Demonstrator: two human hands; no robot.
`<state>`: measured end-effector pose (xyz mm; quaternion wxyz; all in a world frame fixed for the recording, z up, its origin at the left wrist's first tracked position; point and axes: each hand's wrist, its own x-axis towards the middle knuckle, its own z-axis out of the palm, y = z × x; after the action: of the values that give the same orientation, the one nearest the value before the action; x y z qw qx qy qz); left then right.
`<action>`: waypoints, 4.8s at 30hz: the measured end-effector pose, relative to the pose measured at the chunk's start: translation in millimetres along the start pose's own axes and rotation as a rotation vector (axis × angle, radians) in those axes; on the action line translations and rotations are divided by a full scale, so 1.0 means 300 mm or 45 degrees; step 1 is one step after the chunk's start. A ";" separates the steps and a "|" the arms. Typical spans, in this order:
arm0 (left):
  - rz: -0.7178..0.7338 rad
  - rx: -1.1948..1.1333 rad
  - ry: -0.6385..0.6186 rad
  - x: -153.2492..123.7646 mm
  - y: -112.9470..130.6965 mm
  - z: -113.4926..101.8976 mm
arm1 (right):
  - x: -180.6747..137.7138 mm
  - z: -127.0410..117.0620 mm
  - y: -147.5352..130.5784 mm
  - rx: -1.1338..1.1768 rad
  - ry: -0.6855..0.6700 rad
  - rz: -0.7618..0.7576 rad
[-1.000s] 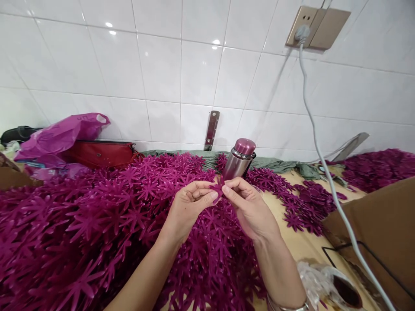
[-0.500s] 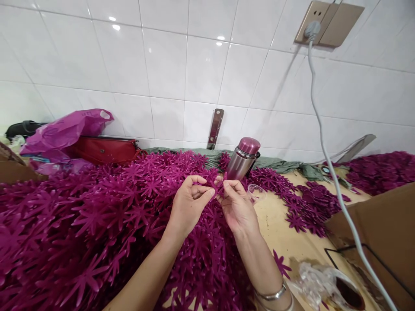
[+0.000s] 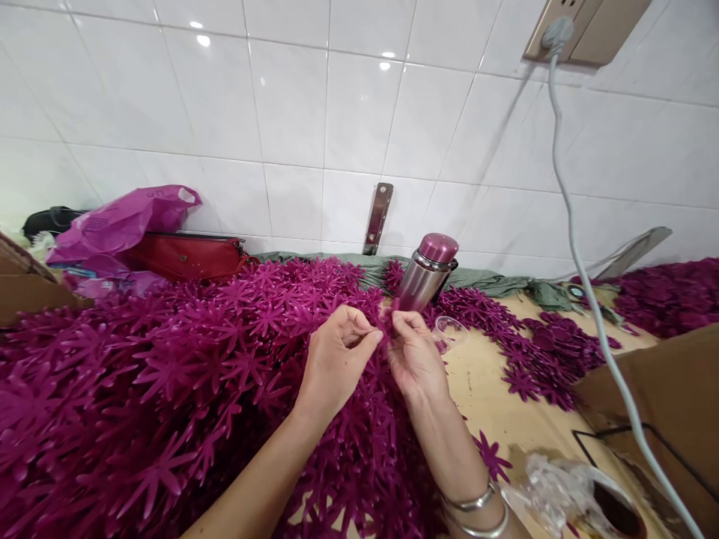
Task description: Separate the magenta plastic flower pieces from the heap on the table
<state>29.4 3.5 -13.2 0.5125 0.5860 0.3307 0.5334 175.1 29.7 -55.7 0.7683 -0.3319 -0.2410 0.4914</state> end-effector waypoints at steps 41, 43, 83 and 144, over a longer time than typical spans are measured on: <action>0.233 0.317 0.061 0.045 -0.022 -0.047 | -0.097 0.052 -0.070 -0.447 -0.447 0.040; 0.242 0.327 0.060 0.047 -0.027 -0.052 | -0.095 0.051 -0.071 -0.481 -0.446 0.045; 0.002 0.062 0.284 0.067 -0.003 -0.085 | -0.060 0.006 -0.120 -0.556 -0.436 0.138; 0.105 0.096 0.274 0.064 -0.043 -0.062 | -0.089 0.020 -0.149 -0.929 -0.561 -0.034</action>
<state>17.5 29.3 -21.8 0.4292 0.5573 0.3794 0.6010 186.7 -6.3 -19.6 0.5368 -0.4659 -0.5620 0.4230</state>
